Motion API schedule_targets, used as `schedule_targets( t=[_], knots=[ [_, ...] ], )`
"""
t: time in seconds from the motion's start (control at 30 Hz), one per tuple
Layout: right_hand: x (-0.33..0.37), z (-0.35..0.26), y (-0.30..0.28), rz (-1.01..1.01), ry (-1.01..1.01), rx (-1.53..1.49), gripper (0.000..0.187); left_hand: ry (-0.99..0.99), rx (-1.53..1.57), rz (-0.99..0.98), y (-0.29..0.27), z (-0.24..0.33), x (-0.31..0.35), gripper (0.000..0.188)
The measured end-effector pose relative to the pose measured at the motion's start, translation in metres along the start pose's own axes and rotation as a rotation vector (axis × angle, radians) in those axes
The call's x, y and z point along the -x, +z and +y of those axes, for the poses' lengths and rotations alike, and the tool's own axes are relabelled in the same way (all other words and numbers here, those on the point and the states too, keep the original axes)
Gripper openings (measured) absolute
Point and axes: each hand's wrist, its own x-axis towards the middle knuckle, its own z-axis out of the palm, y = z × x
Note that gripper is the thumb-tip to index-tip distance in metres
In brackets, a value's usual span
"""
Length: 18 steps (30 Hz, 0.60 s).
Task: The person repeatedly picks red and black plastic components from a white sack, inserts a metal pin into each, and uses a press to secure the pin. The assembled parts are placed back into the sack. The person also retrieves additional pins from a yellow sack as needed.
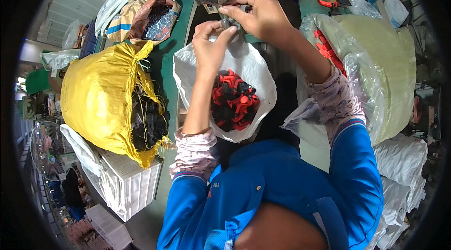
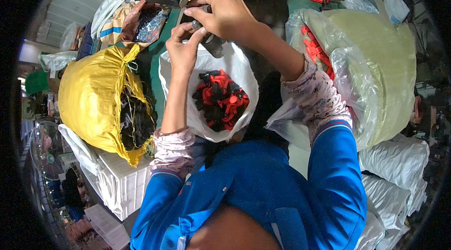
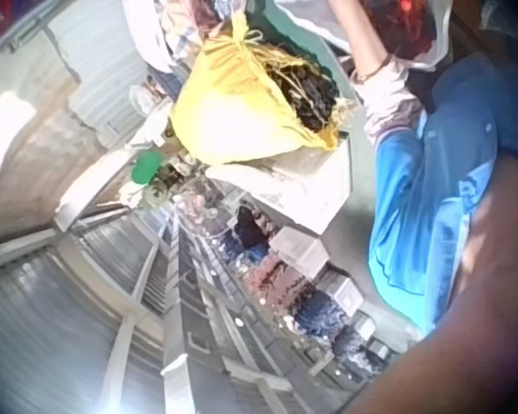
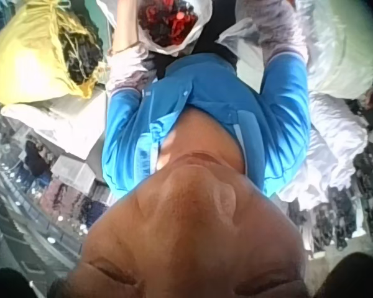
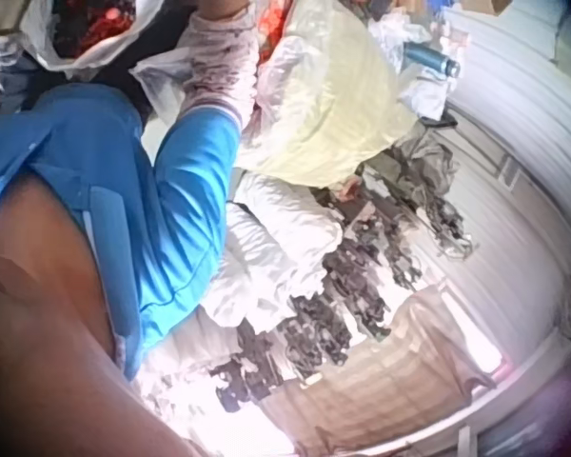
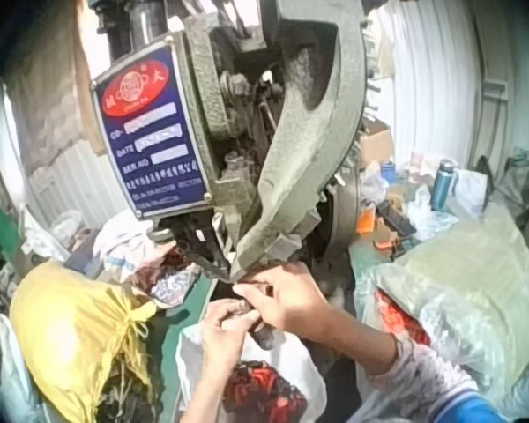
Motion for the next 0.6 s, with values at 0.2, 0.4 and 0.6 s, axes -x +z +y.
schedule_targets(
  t=[0.2,0.4,0.6],
  knots=[
    [-0.002,0.011,0.002,0.047,-0.03,-0.065,0.024,0.068,0.069,-0.243,-0.006,-0.005,-0.007,0.015],
    [-0.005,0.014,-0.006,0.049,-0.086,0.054,0.025,0.015,0.046,0.037,0.018,0.001,0.002,0.017],
    [-0.01,0.04,-0.007,0.139,-0.218,0.017,0.022,-0.017,-0.036,0.173,0.041,-0.004,0.0,0.018]
  ],
)
